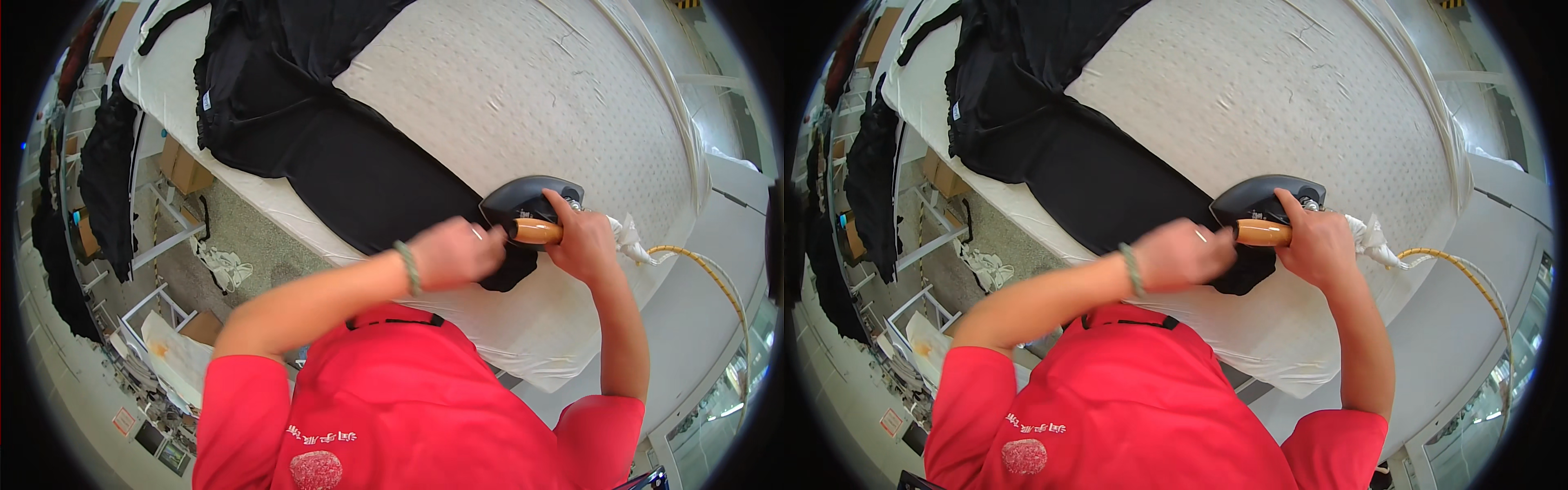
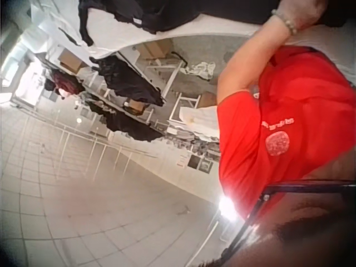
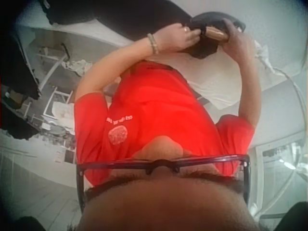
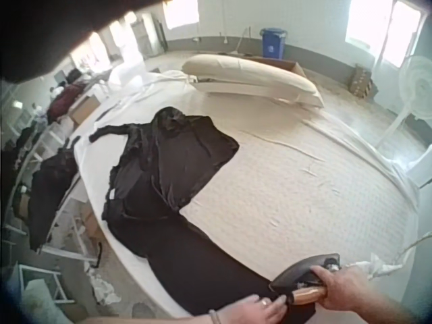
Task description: Ironing a black shirt on a pressing table in an industrial setting.
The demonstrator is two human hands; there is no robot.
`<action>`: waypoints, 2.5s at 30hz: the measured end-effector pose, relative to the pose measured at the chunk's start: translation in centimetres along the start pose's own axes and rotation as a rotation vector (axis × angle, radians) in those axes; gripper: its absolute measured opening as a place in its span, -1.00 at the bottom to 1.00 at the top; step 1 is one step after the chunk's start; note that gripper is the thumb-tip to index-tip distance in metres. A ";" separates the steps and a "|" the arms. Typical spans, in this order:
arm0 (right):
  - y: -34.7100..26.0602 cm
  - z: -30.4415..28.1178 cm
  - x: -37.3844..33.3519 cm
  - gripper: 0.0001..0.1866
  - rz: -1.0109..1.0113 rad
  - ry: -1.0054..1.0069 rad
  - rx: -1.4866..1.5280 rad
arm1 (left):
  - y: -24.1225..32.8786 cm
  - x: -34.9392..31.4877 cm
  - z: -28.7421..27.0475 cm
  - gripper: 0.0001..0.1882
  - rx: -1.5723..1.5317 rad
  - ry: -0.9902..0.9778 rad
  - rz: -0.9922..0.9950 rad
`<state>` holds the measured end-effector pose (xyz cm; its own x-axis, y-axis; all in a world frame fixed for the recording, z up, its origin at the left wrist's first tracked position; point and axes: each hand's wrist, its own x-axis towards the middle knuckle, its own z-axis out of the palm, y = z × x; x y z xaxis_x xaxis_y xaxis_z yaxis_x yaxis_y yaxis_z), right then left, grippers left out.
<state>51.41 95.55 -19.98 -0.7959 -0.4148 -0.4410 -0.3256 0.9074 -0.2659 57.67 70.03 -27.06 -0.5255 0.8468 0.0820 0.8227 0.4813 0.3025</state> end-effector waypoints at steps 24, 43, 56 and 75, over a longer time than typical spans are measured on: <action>0.0 -0.4 -0.3 -0.42 0.223 0.306 0.133 | -16.4 -6.0 -6.3 -0.70 0.104 0.174 -0.439; -11.3 -1.0 9.9 -0.38 0.137 -0.088 0.072 | -30.4 -5.5 -9.9 -0.85 -0.130 -0.280 -0.527; -20.9 -2.3 19.3 -0.70 0.175 0.124 0.186 | -29.2 -9.4 -10.4 -0.76 -0.121 0.310 -0.532; -26.8 -1.3 18.1 -0.54 0.302 -0.015 0.093 | -30.4 -33.0 -14.9 -0.80 -1.103 0.339 -1.142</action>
<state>45.08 63.85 -19.74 -0.8414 -0.1292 -0.5247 -0.0273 0.9799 -0.1975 46.82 24.11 -24.83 -0.8646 0.0238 -0.5019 -0.4766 0.2771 0.8343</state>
